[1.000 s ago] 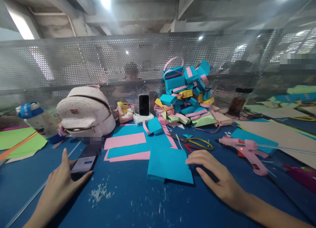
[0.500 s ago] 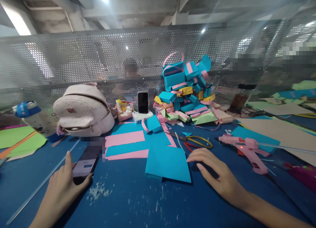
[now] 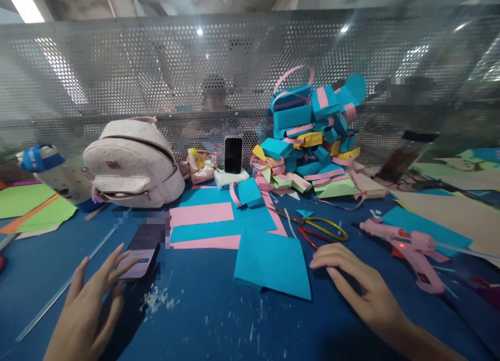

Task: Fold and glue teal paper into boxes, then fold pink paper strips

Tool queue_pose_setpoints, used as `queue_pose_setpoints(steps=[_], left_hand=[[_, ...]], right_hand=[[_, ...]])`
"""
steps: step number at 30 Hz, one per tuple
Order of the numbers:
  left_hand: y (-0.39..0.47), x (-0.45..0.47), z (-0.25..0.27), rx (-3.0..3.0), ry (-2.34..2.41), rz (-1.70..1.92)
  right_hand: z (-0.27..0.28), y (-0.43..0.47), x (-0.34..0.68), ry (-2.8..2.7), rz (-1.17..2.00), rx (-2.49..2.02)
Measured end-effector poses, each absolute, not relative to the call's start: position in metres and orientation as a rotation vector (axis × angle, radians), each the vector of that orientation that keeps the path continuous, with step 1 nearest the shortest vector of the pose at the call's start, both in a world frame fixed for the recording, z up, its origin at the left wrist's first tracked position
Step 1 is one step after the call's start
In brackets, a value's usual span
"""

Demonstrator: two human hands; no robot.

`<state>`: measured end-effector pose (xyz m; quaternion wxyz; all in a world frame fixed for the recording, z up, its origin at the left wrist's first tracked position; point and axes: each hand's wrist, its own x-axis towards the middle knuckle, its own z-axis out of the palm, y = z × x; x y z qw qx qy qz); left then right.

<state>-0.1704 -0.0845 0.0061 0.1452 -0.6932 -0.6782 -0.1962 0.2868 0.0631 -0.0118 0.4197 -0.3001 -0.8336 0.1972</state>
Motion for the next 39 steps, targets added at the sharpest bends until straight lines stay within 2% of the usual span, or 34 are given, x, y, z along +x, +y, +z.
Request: queue_pose_setpoints(steps=[15,23,31,39], left_hand=[[-0.083,-0.175,-0.003,-2.032,-2.019,-0.532],[-0.072,-0.160,0.012,-2.094,-1.978,-0.663],[-0.050,-0.091,0.030,-2.481,-1.774,-0.636],[-0.014,-0.034,0.022,-2.857,-1.790,-0.807]], right_hand=[[-0.008,0.065,0.286,-2.061,0.495,-0.767],[-0.008,0.061,0.280,-2.019,0.558,-0.814],[-0.015,0.060,0.283,-2.106,0.978,-1.110],[-0.006,0.051,0.265,-2.275,1.139,-1.082]])
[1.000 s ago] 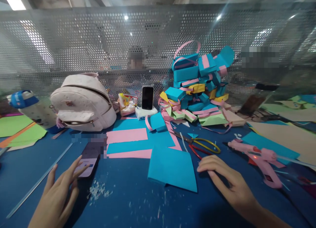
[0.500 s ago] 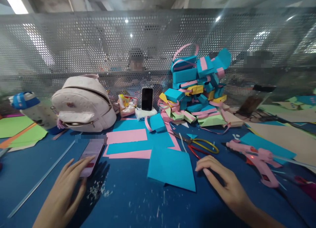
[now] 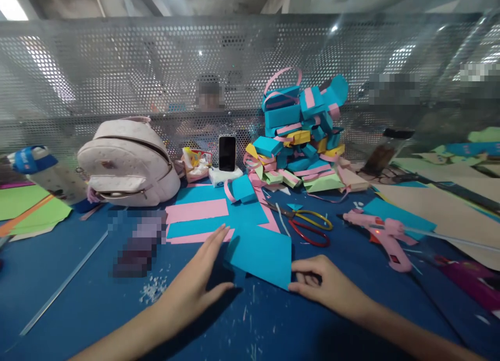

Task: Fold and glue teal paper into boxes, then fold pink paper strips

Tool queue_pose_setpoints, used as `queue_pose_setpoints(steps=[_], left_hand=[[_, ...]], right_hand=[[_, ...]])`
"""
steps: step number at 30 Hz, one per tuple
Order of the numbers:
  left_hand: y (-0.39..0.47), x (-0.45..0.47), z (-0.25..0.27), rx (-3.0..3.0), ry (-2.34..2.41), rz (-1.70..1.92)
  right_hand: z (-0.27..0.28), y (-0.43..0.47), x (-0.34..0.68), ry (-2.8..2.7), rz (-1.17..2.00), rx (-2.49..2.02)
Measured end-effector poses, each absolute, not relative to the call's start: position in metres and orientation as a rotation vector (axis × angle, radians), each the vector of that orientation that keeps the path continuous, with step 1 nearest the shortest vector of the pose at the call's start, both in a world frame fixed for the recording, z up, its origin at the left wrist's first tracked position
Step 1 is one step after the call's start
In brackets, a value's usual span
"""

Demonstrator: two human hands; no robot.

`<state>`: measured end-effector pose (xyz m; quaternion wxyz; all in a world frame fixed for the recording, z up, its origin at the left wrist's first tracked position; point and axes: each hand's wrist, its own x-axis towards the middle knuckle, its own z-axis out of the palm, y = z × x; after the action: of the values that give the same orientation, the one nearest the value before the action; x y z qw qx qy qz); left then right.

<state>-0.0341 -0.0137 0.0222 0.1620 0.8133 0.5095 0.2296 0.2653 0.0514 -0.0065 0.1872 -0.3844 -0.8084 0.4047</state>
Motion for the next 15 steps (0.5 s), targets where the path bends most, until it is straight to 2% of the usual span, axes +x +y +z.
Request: queue_pose_setpoints(steps=[6,11,15], left_hand=[[0.010,-0.017,0.005,2.058,1.354,0.878],[0.013,-0.013,0.004,1.848,1.312,0.959],[0.006,-0.015,-0.008,1.662,1.293,1.053]], right_hand=[[0.031,0.055,0.256,-2.240,0.994,-0.923],[0.075,0.064,0.239,-2.229,0.904,-0.543],[0.091,0.065,0.215,-2.373,0.852,-0.377]])
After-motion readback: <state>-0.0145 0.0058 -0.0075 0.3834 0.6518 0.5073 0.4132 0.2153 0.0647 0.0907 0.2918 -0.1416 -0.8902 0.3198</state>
